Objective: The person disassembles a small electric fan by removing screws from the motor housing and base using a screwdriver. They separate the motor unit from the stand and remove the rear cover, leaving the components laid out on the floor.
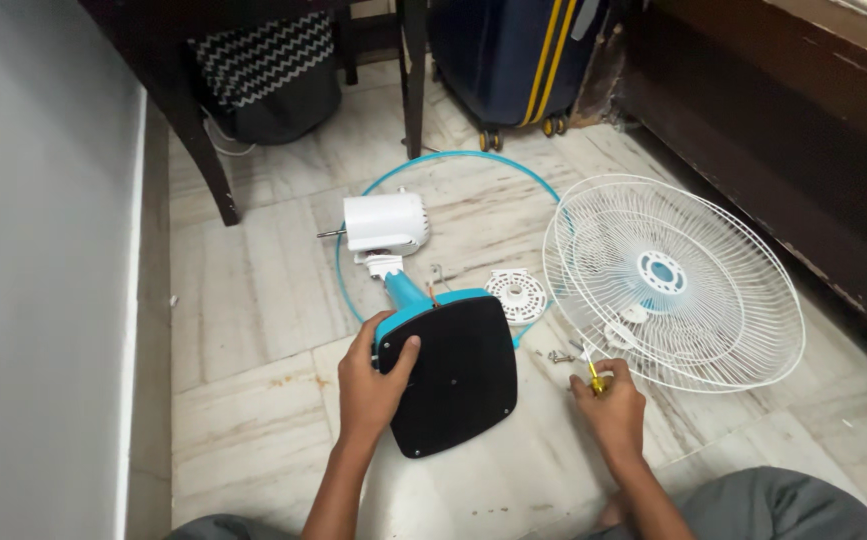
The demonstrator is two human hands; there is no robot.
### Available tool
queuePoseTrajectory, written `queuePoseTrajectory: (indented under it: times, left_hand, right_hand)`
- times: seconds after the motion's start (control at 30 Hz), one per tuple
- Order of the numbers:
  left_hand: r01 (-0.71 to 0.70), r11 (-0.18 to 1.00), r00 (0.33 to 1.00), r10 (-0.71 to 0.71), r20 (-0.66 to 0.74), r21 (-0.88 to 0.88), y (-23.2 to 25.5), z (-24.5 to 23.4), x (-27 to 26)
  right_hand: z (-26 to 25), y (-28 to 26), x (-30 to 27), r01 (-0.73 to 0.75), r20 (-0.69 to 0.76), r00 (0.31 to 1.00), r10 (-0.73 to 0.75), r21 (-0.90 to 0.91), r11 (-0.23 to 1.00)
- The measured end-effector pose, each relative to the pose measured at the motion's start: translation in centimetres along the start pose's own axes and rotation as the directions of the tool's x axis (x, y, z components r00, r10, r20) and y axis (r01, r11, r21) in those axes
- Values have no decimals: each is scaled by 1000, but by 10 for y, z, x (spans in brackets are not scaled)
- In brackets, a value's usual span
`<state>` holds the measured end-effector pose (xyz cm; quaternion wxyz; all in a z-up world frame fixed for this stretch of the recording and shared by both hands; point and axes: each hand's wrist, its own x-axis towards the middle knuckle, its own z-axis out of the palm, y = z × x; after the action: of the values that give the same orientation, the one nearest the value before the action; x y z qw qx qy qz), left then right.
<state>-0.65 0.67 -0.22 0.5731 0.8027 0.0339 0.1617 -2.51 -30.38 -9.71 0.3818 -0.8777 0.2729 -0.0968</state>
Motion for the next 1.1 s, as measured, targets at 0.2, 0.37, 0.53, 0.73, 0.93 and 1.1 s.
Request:
queuePoseTrajectory:
  times: [0.2,0.37,0.53,0.73,0.93,1.1]
  left_hand:
    - [203,979,977,-202,72,-7,6,1,-2]
    - [-69,993,989,80,125,-93,-6,-3,-1]
    - [-116,979,960,153,232,-169,-10,-3,-1]
    - [199,976,929,-215,300,86,3,-5,-1]
    - [40,995,965,-14,260,-91,4,-6,-1]
    - [33,995,964,-6,266,-96,2,-6,-1]
  right_hand:
    - [19,-48,-48,323,-34,943,-331,330,887]
    - [11,-110,-100,227,166,934,-317,410,883]
    - [3,-159,-136,290,244,889,-388,357,888]
    - [11,-180,-141,296,230,889,-396,371,880]
    - [17,-181,-143,243,249,905,-344,362,900]
    - [14,-182,-142,263,239,906,-350,329,907]
